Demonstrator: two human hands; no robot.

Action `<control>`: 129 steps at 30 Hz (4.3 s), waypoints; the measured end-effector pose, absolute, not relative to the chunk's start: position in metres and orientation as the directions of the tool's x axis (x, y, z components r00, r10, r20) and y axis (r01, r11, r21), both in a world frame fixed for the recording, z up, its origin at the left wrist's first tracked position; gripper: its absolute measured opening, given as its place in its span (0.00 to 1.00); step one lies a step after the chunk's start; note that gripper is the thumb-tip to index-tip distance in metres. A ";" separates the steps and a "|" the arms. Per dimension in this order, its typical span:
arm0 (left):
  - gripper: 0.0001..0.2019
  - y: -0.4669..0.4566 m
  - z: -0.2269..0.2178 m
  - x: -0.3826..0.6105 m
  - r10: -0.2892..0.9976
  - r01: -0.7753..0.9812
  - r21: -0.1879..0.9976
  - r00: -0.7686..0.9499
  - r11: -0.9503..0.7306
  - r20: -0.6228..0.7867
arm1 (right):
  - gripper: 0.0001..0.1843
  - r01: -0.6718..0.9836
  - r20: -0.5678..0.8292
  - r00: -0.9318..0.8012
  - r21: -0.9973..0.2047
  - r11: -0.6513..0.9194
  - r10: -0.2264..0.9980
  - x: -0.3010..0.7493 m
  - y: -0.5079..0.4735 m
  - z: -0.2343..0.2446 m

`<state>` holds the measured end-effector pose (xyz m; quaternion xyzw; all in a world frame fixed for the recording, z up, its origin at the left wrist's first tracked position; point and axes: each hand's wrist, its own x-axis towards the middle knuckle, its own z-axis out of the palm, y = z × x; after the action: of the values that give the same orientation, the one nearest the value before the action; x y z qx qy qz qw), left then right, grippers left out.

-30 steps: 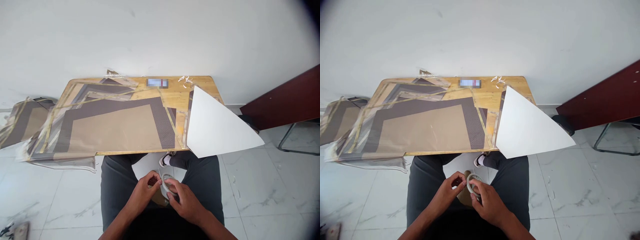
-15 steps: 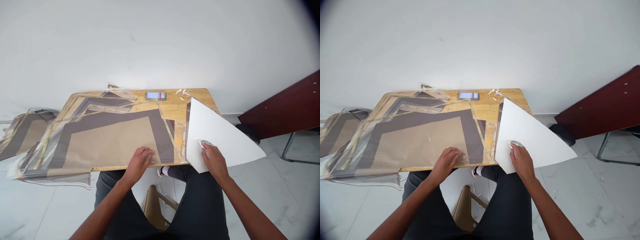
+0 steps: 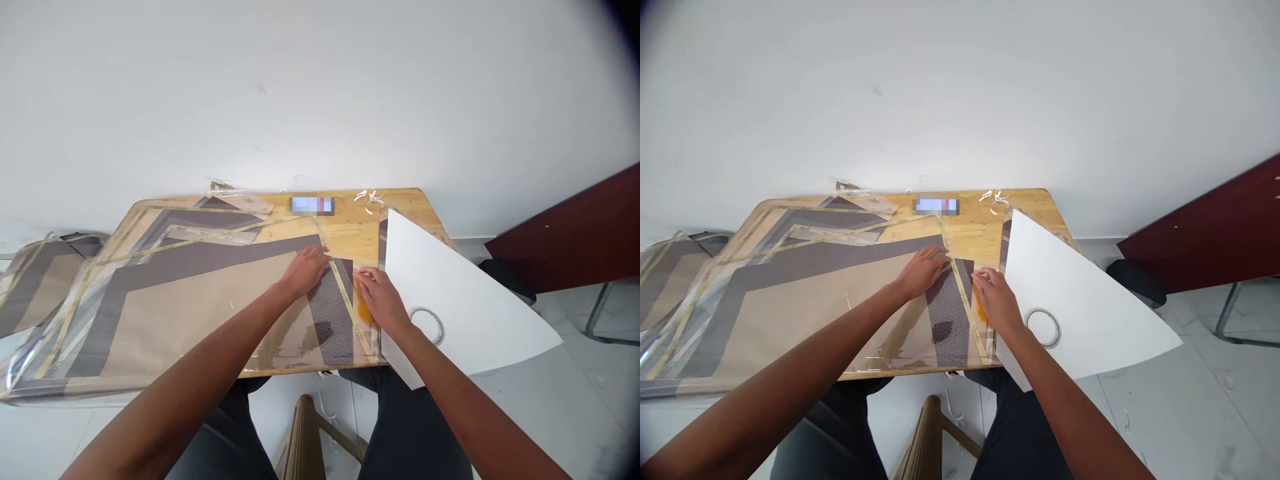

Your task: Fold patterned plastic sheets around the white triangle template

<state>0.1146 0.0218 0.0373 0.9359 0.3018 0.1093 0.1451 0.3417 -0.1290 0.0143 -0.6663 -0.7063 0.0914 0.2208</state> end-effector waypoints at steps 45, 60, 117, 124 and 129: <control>0.26 0.072 0.020 0.166 0.235 0.222 0.139 0.968 -0.965 0.091 | 0.16 0.534 -0.443 -0.064 -0.772 -0.344 0.894 0.356 -0.127 0.033; 0.17 0.087 0.062 0.177 0.154 0.143 0.212 0.988 -0.967 0.033 | 0.29 0.566 0.124 -0.748 -0.395 0.724 0.652 0.352 -0.083 -0.005; 0.15 0.043 0.028 0.176 0.364 0.364 0.007 0.931 -0.931 -0.037 | 0.31 0.350 0.181 -0.860 -0.471 0.810 0.477 0.329 -0.102 -0.016; 0.15 0.040 0.019 0.181 0.393 0.392 0.047 0.920 -0.919 0.001 | 0.34 0.322 0.177 -0.877 -0.476 0.819 0.448 0.328 -0.105 -0.019; 0.16 0.038 0.016 0.181 0.402 0.401 0.054 0.916 -0.915 0.007 | 0.34 0.293 0.155 -0.893 -0.510 0.808 0.422 0.326 -0.111 -0.017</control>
<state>0.1805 0.0379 0.0164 0.9783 0.2051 0.0092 0.0257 0.3261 -0.1110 -0.0169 -0.1899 -0.9418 0.2444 0.1316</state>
